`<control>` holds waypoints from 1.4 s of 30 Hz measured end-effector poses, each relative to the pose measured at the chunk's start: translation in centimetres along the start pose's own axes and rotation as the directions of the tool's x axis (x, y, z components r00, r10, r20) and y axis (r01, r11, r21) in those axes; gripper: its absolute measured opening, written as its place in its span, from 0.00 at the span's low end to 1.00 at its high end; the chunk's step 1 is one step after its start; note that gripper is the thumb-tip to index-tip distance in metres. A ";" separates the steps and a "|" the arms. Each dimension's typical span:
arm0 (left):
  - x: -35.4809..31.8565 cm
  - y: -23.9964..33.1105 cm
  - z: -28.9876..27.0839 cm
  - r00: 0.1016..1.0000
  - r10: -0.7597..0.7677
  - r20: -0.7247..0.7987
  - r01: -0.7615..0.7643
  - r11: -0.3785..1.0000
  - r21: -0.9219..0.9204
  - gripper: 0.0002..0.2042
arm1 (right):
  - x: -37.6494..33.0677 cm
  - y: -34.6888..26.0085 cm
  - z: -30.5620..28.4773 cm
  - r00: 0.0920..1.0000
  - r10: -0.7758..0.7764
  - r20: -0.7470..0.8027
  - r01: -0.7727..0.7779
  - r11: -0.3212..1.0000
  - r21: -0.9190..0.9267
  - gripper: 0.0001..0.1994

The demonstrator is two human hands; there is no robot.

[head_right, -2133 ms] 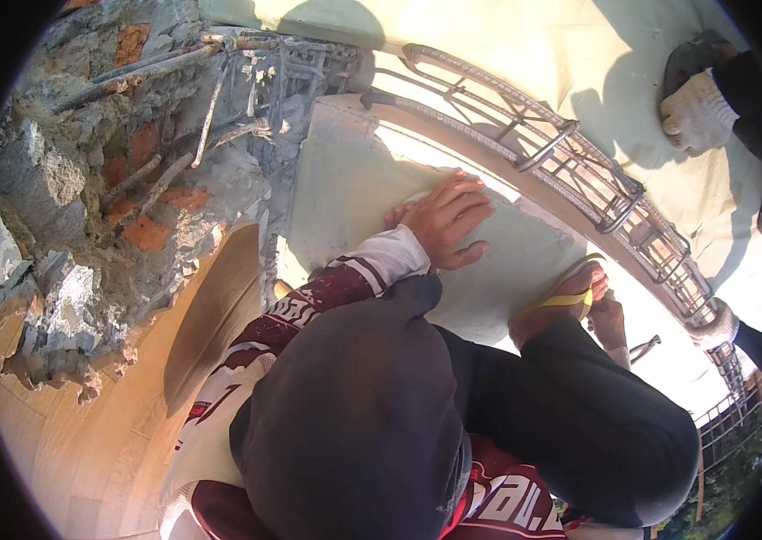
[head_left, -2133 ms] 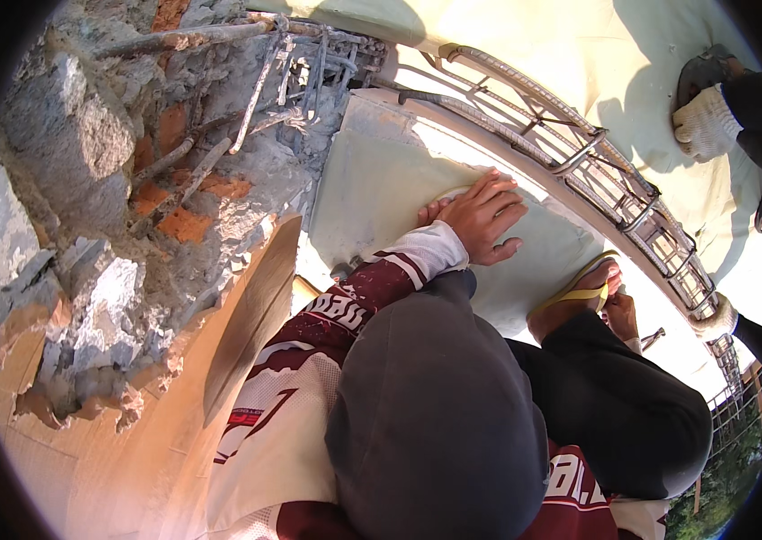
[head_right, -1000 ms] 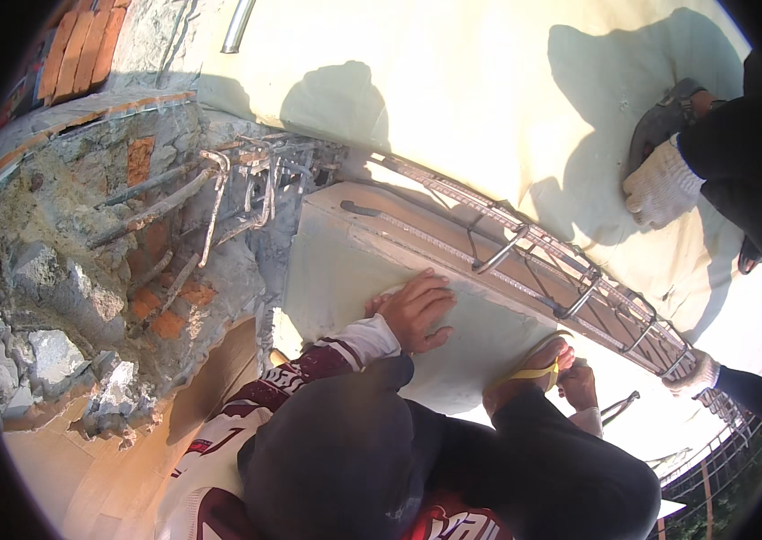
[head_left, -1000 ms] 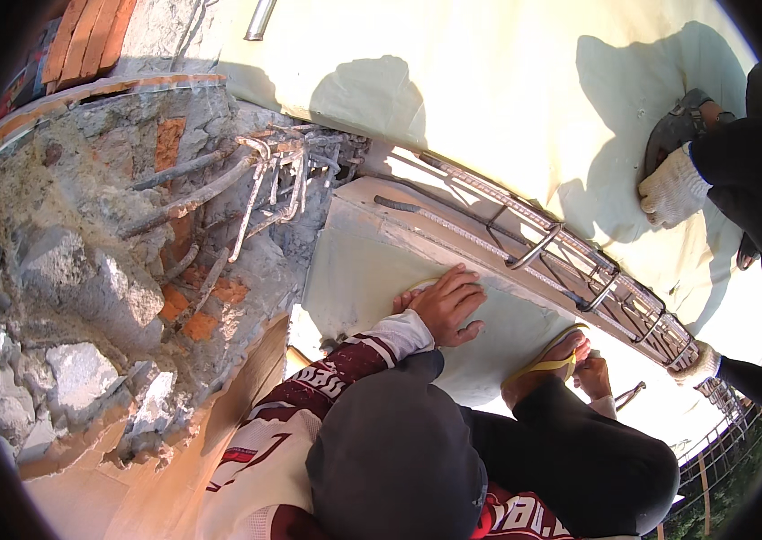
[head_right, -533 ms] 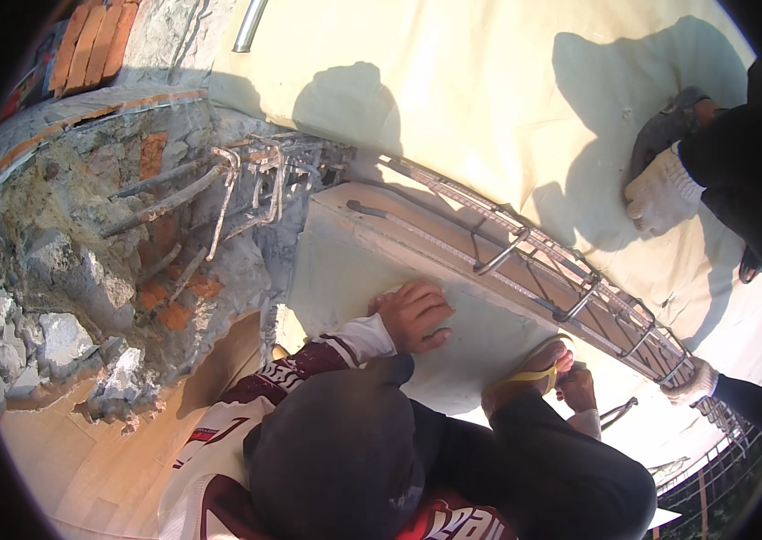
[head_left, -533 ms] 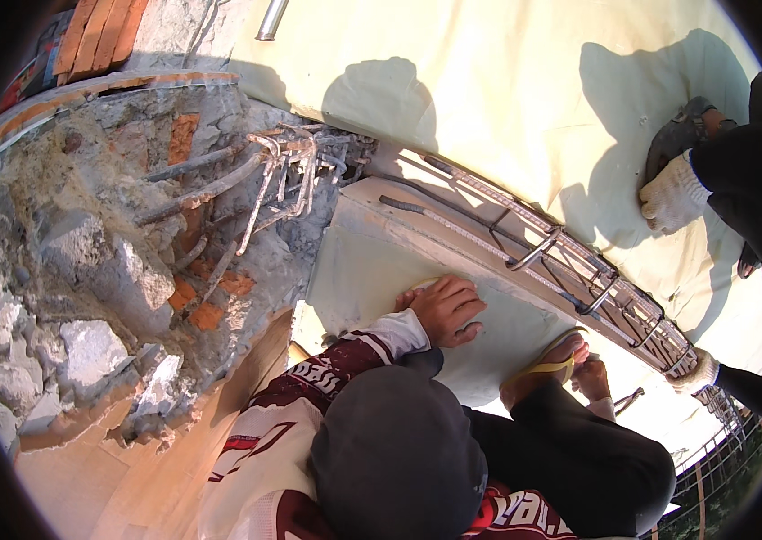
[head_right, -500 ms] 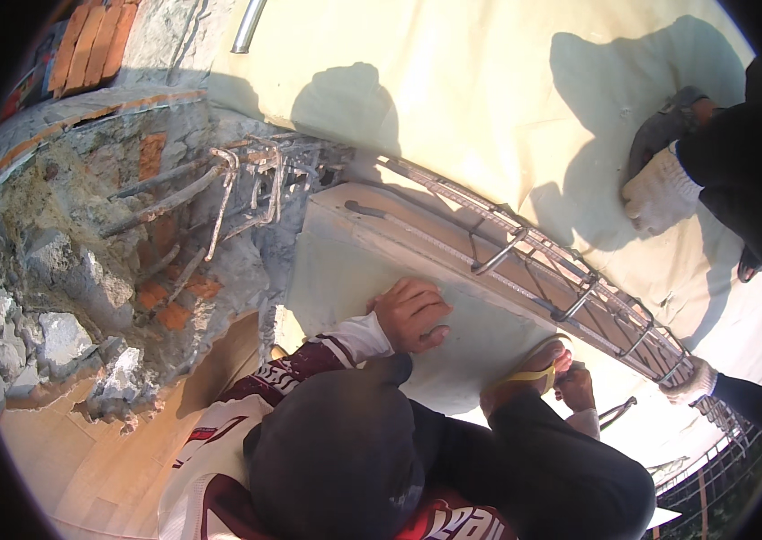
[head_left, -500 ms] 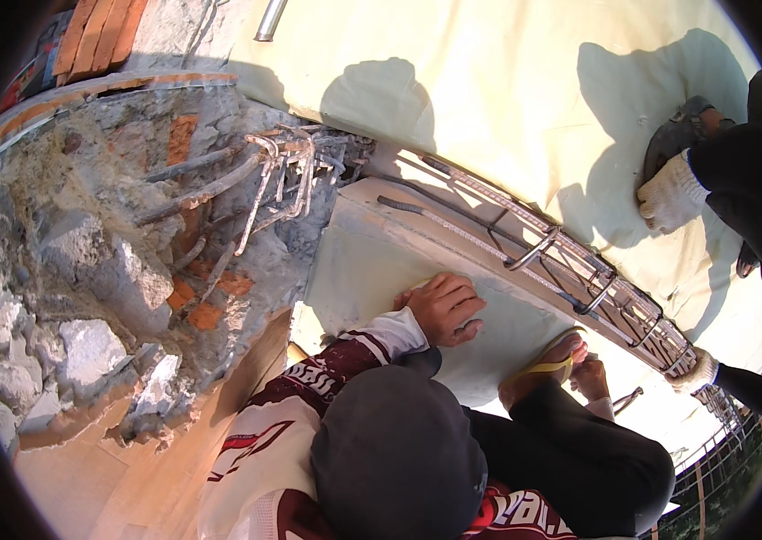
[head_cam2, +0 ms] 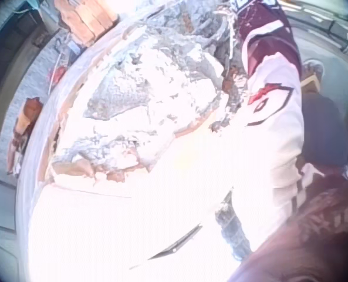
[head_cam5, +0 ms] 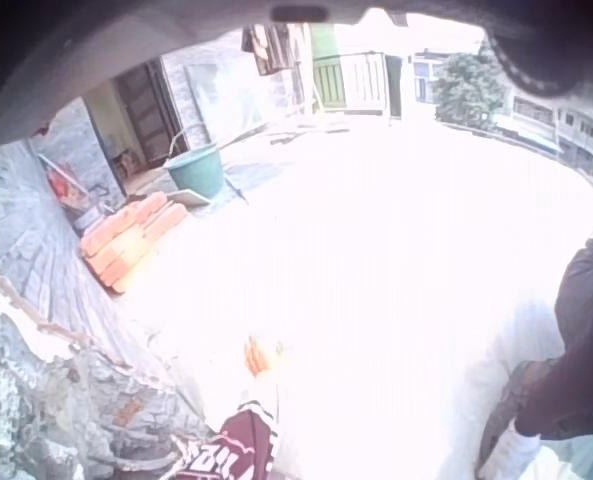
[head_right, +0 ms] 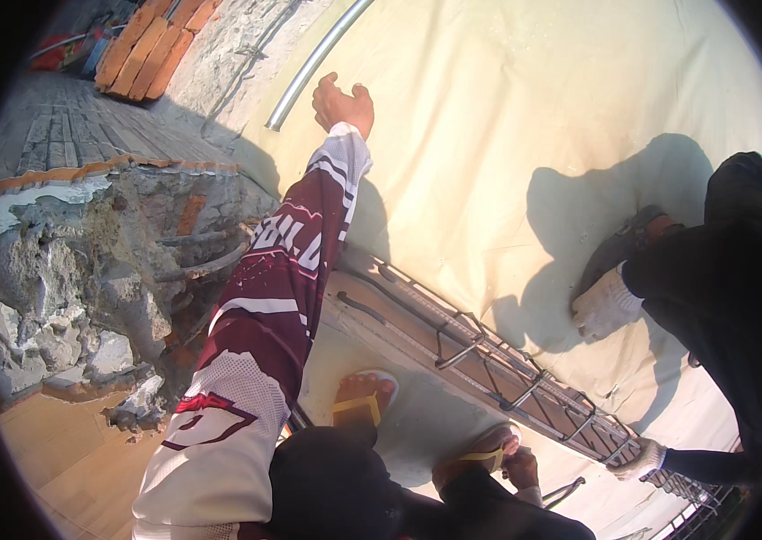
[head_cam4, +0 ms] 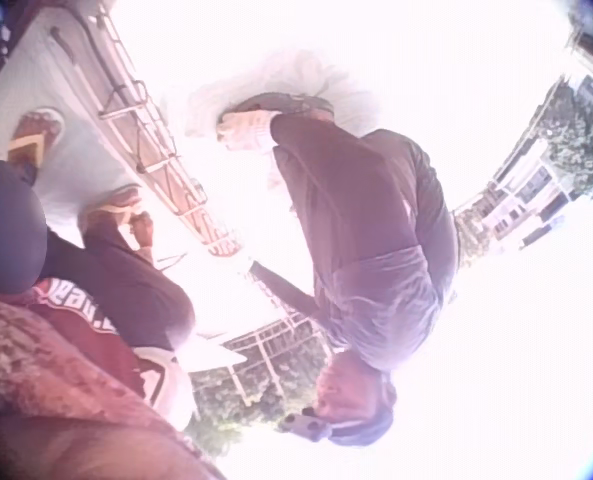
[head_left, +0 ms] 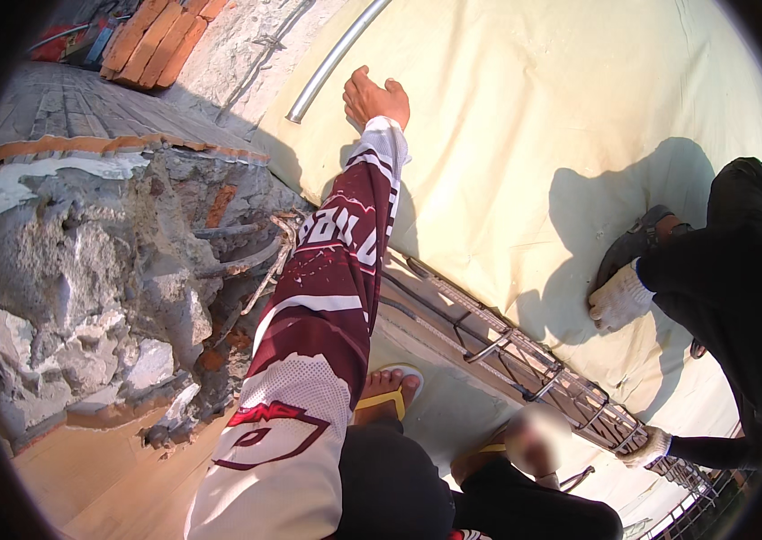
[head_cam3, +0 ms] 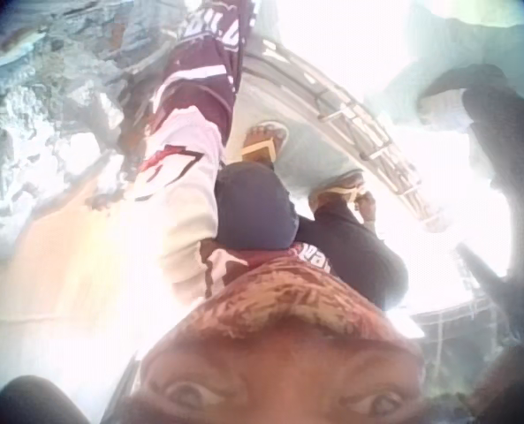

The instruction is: The person assembles a metal frame structure on a rooftop by bending and fitting metal rods into a grid-like framework. They work alongside another person, positioning and securing the rods to form the structure.

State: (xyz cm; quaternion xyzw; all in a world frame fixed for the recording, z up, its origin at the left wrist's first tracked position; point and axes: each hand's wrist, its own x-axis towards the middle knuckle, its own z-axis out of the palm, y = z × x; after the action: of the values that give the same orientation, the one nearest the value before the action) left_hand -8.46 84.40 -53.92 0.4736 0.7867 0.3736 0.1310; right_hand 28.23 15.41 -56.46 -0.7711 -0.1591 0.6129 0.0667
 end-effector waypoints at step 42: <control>-32.8 9.3 -16.8 0.253 -0.107 0.962 0.933 0.288 -0.214 0.14 | -8.5 -39.0 -3.5 0.741 -0.661 0.122 0.660 0.749 0.049 0.31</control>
State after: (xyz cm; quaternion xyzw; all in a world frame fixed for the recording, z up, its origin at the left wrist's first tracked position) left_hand 5.09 51.51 -40.67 0.1128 0.4760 0.3227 0.8103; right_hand 23.58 49.63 -36.15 -0.6227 -0.4250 0.5991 0.2697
